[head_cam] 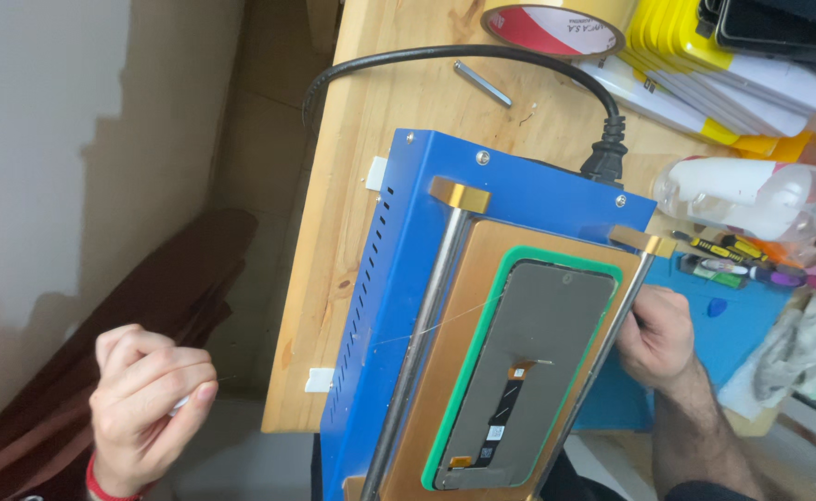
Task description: The person uses a thin wire to separate the screen from the frame of a smartphone held in a blue jig. They pull the wire along the edges of the device, occasionally spraying liquid onto the seam to aid separation.
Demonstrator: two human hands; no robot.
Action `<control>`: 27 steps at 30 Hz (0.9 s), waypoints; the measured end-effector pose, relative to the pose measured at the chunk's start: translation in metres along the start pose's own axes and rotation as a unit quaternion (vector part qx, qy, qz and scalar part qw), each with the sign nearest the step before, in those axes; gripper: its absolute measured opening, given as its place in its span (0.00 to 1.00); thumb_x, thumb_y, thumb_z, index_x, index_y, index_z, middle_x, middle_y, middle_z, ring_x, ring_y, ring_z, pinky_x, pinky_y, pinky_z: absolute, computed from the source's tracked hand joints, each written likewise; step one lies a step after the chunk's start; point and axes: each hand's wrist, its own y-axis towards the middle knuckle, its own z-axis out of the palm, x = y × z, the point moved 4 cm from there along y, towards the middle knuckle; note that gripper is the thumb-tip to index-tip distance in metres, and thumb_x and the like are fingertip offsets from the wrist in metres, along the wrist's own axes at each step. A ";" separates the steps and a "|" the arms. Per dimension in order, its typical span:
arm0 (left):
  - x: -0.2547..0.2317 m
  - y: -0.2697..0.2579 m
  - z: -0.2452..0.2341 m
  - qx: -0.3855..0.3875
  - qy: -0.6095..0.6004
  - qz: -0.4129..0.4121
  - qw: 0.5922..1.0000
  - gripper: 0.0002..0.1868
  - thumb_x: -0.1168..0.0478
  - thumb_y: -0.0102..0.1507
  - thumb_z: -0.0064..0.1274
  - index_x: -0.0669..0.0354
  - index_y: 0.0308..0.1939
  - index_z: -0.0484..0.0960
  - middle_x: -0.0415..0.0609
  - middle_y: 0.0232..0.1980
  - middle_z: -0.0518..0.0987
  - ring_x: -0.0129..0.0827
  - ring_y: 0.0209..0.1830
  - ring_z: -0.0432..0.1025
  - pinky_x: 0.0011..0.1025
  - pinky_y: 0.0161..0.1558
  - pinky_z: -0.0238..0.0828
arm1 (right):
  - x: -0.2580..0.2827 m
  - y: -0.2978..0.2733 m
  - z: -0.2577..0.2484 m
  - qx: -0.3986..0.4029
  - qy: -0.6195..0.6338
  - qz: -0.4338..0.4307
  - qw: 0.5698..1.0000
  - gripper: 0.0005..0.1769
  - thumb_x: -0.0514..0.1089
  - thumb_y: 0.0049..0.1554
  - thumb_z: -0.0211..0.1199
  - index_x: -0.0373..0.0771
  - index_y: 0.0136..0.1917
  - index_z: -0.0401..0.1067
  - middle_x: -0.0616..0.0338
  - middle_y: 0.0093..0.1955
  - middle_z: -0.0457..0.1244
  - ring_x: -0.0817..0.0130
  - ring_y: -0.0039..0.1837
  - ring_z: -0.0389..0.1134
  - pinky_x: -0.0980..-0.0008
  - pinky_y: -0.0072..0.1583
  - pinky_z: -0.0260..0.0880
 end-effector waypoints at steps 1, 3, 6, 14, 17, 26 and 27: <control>-0.001 0.001 0.001 0.007 -0.010 -0.020 1.000 0.13 0.60 0.70 0.50 0.52 0.30 0.81 0.38 0.35 0.82 0.38 0.35 0.65 0.42 0.59 0.56 | 0.001 0.000 0.002 0.016 0.009 -0.016 1.000 0.28 0.54 0.70 0.47 0.39 0.31 0.60 0.58 0.27 0.50 0.59 0.30 0.48 0.57 0.36 0.49; -0.006 0.004 0.005 0.029 -0.011 -0.034 0.999 0.13 0.59 0.70 0.50 0.53 0.31 0.82 0.40 0.36 0.82 0.39 0.36 0.66 0.41 0.59 0.57 | 0.003 0.004 0.004 0.022 0.032 -0.025 0.999 0.27 0.53 0.70 0.47 0.39 0.32 0.60 0.57 0.27 0.51 0.55 0.30 0.50 0.55 0.37 0.51; -0.015 0.009 0.015 0.035 -0.020 -0.052 0.998 0.14 0.61 0.72 0.48 0.55 0.31 0.80 0.42 0.36 0.80 0.39 0.38 0.67 0.43 0.59 0.59 | 0.009 0.011 0.002 0.037 0.075 -0.059 0.995 0.24 0.54 0.70 0.47 0.39 0.38 0.70 0.56 0.30 0.63 0.51 0.31 0.61 0.54 0.38 0.59; -0.029 0.015 0.033 0.016 -0.032 -0.122 0.992 0.08 0.69 0.73 0.46 0.62 0.46 0.83 0.50 0.41 0.81 0.40 0.43 0.71 0.36 0.53 0.68 | 0.017 0.019 -0.005 0.088 0.161 -0.096 0.978 0.21 0.52 0.69 0.48 0.43 0.43 0.75 0.63 0.37 0.71 0.62 0.36 0.72 0.62 0.43 0.71; -0.037 0.025 0.039 0.027 -0.007 -0.114 0.993 0.08 0.70 0.74 0.46 0.62 0.46 0.81 0.51 0.42 0.79 0.41 0.45 0.71 0.36 0.51 0.68 | 0.018 0.018 -0.016 0.075 0.182 -0.104 0.975 0.21 0.52 0.69 0.48 0.42 0.40 0.73 0.63 0.35 0.67 0.64 0.34 0.68 0.65 0.41 0.69; -0.051 0.041 0.053 0.045 0.027 -0.116 0.992 0.07 0.71 0.76 0.44 0.63 0.47 0.79 0.53 0.46 0.81 0.42 0.47 0.73 0.37 0.54 0.71 | 0.017 0.004 -0.024 0.106 0.187 -0.122 0.969 0.18 0.51 0.68 0.51 0.41 0.41 0.71 0.57 0.34 0.60 0.54 0.34 0.59 0.59 0.38 0.63; -0.053 0.042 0.054 0.047 0.030 -0.116 0.992 0.07 0.71 0.76 0.44 0.63 0.47 0.79 0.53 0.46 0.81 0.42 0.47 0.73 0.37 0.54 0.71 | 0.017 0.004 -0.025 0.105 0.191 -0.123 0.968 0.18 0.51 0.68 0.51 0.41 0.41 0.71 0.57 0.34 0.60 0.54 0.34 0.59 0.59 0.38 0.63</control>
